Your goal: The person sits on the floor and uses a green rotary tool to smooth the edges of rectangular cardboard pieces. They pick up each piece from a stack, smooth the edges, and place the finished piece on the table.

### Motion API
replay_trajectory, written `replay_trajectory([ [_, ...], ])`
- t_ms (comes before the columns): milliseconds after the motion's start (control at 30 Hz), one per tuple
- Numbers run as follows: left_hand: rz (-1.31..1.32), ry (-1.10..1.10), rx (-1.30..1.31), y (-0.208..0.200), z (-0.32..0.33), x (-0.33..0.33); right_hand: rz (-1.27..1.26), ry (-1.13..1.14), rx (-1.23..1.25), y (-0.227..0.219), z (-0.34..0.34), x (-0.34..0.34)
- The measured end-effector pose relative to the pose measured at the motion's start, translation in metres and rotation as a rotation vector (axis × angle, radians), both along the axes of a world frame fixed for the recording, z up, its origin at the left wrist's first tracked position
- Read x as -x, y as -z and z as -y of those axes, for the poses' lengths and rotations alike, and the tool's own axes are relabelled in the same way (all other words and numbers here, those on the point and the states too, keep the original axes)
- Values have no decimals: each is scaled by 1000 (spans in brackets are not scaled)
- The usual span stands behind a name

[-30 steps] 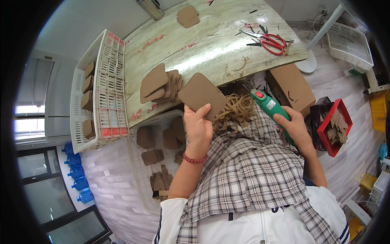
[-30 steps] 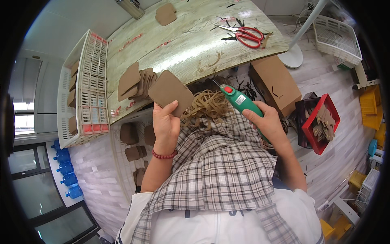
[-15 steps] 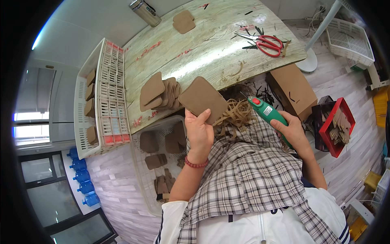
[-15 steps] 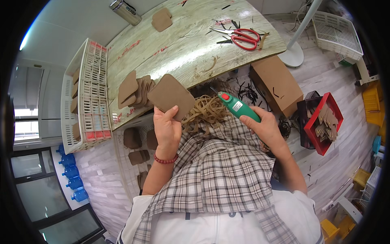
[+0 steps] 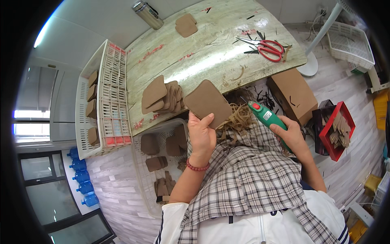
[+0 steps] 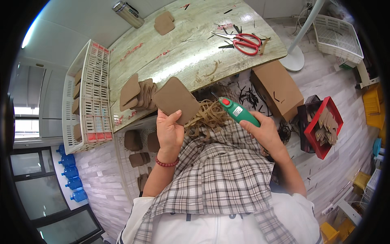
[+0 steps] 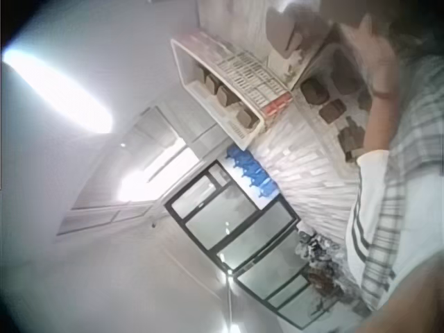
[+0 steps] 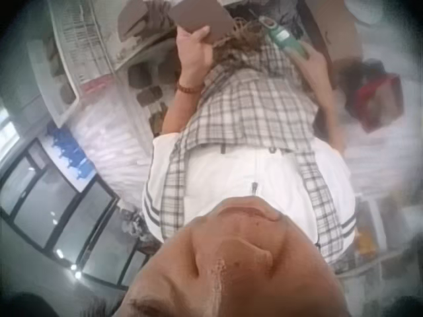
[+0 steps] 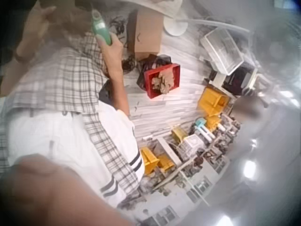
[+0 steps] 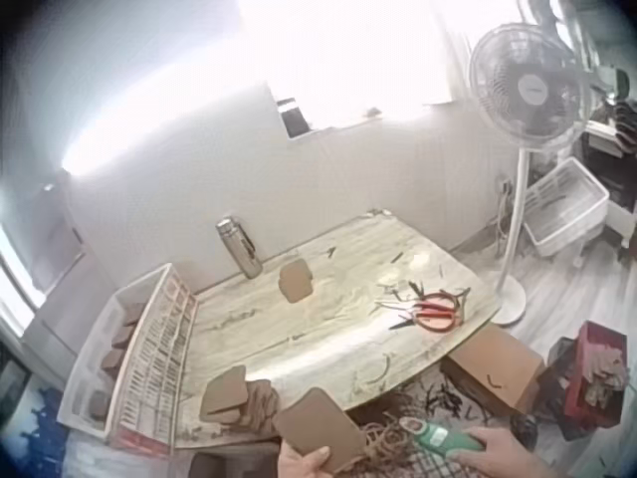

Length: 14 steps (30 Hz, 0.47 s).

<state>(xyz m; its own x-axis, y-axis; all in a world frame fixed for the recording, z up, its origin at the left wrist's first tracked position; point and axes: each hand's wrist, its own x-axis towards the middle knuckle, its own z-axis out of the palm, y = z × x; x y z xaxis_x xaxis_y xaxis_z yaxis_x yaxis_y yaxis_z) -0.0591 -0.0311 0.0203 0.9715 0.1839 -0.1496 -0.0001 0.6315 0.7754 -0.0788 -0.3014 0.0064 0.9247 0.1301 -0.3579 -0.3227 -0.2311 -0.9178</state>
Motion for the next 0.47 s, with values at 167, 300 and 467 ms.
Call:
replay_trajectory([
  [167, -26, 68, 32, 6, -3, -11, -2, -7, 3, -2, 0, 0],
  [300, -143, -18, 16, 37, -9, -43, -10, -8, -5, -2, -1, 3],
  [467, -76, -200, -96, 49, -24, -148, -14, -4, 9, -16, 0, -4],
])
